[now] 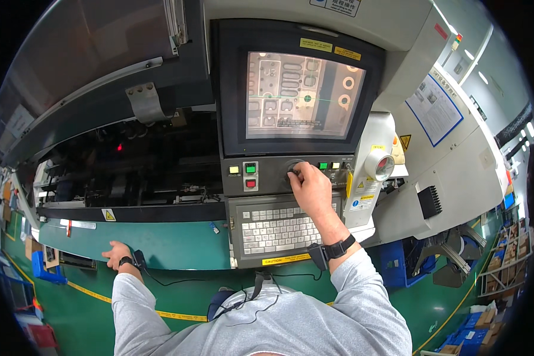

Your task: The person removes a circuit board from the machine, operates the control panel buttons and dial, and then picks up a new board from a stack to place it into the machine before returning to the controls.

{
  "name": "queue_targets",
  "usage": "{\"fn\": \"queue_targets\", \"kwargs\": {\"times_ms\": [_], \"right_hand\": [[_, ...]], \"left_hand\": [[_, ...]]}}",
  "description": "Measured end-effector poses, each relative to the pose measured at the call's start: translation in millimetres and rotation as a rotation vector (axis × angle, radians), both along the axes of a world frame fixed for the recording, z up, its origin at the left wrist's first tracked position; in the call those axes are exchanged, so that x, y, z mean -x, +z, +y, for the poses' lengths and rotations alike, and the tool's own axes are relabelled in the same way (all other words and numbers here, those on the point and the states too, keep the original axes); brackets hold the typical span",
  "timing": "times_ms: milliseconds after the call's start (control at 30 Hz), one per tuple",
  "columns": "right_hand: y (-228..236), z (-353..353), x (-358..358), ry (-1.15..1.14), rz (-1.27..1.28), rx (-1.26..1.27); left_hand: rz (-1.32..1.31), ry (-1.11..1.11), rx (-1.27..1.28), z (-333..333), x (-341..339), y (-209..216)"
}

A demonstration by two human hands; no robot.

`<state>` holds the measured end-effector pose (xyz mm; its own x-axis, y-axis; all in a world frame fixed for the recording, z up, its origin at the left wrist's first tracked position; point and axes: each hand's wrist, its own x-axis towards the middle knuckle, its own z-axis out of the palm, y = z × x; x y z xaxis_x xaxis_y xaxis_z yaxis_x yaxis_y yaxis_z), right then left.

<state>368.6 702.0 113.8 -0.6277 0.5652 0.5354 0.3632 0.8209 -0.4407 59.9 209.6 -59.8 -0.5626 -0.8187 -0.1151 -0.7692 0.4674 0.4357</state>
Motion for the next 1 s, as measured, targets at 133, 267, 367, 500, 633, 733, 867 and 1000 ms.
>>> {"fn": "queue_targets", "kwargs": {"times_ms": [133, 267, 367, 500, 633, 733, 867, 1000], "right_hand": [[-1, 2, 0, -0.006, -0.007, -0.015], [0, 1, 1, -0.003, 0.006, 0.002], [0, 1, 1, -0.001, 0.001, -0.016], [0, 1, 2, 0.003, 0.015, -0.013], [0, 1, 2, -0.002, 0.007, -0.005], [0, 2, 1, -0.001, 0.001, -0.024], [0, 2, 1, -0.002, 0.002, -0.020], [1, 1, 1, 0.009, 0.001, -0.023]], "left_hand": [[-0.007, 0.006, 0.008, -1, 2, -2], [-0.006, 0.013, 0.009, -1, 3, -4], [-0.013, 0.025, 0.021, 0, 3, -4], [-0.006, 0.027, 0.013, -1, 4, -4], [-0.001, 0.037, 0.013, -3, 5, -7], [0.001, 0.033, 0.022, -5, 7, -10], [0.000, 0.040, 0.029, -6, 9, -12], [-0.002, 0.037, 0.018, -4, 7, -10]]}}
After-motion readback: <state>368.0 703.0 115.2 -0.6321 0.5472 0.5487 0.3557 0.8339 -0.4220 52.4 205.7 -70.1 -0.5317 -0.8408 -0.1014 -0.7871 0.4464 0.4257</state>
